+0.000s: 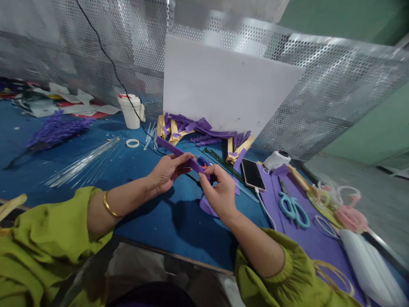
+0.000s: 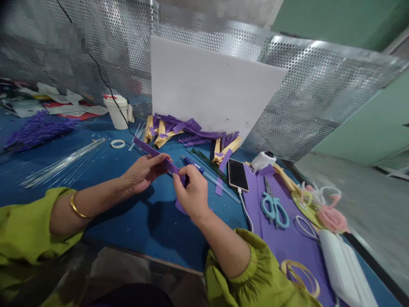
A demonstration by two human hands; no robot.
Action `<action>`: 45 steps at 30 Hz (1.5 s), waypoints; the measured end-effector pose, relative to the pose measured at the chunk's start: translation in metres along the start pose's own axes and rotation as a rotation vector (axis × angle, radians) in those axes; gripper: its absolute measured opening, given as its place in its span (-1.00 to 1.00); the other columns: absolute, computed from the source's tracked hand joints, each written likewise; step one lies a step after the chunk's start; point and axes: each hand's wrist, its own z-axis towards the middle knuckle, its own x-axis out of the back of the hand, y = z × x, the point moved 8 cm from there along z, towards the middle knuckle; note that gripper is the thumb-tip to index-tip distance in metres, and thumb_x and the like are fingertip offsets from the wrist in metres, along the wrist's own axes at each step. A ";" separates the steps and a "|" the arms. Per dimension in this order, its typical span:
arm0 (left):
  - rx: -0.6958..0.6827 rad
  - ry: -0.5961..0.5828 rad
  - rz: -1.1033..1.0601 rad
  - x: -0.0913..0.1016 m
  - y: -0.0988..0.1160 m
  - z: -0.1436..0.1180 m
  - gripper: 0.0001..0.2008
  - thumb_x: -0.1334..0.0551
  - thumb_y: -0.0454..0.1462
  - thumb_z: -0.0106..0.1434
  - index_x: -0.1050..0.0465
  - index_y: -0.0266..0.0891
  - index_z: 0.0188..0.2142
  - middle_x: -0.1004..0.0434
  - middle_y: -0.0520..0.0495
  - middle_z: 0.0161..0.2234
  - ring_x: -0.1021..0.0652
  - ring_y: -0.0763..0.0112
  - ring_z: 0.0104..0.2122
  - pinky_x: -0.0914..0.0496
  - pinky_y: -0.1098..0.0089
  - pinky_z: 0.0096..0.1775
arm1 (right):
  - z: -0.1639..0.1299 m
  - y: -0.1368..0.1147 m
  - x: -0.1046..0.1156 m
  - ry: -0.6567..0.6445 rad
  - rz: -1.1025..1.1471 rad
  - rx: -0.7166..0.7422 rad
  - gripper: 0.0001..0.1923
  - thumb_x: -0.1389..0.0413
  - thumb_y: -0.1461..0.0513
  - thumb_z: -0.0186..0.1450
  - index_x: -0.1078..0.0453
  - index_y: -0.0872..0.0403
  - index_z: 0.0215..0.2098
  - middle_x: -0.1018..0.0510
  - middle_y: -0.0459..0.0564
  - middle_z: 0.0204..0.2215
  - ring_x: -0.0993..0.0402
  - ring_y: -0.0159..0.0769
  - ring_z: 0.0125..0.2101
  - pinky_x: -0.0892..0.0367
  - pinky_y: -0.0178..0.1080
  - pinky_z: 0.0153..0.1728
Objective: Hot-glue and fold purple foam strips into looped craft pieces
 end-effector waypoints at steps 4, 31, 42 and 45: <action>-0.014 0.038 -0.025 0.003 0.002 0.000 -0.74 -0.53 -0.21 -0.05 -0.56 -0.30 -0.45 -0.59 -0.05 -0.42 -0.56 0.43 -0.38 -0.45 0.42 -0.27 | 0.000 0.001 0.000 0.000 0.006 0.000 -0.85 -0.11 0.24 0.28 -0.28 0.01 -0.45 -0.45 -0.13 -0.49 -0.35 -0.34 -0.47 -0.25 -0.26 -0.39; 0.176 0.384 -0.032 0.033 -0.017 0.001 -0.91 -0.26 -0.36 0.29 -0.49 -0.28 -0.37 -0.46 0.06 -0.55 -0.46 0.54 -0.59 -0.30 0.48 -0.46 | 0.107 0.062 -0.025 -0.510 -0.670 0.019 -0.61 0.09 0.45 0.24 -0.40 0.12 -0.05 -0.69 0.02 -0.21 -0.53 -0.21 -0.06 -0.17 -0.18 0.08; 0.181 0.347 -0.012 0.032 -0.022 0.003 -0.92 -0.27 -0.33 0.25 -0.47 -0.28 -0.38 -0.46 0.04 -0.55 -0.45 0.51 -0.58 -0.26 0.46 -0.46 | 0.132 0.090 -0.084 -0.702 -0.737 0.125 -0.71 0.01 0.45 0.21 -0.48 0.12 -0.23 -0.69 0.04 -0.36 -0.55 -0.20 -0.14 -0.08 -0.19 0.10; 0.183 0.341 -0.005 0.031 -0.021 0.003 -0.90 -0.24 -0.35 0.28 -0.45 -0.28 -0.39 -0.45 0.04 -0.56 -0.45 0.51 -0.58 -0.26 0.46 -0.46 | 0.135 0.087 -0.084 -0.689 -0.710 0.117 -0.72 0.01 0.46 0.18 -0.48 0.10 -0.28 -0.68 0.01 -0.43 -0.56 -0.20 -0.17 -0.10 -0.19 0.10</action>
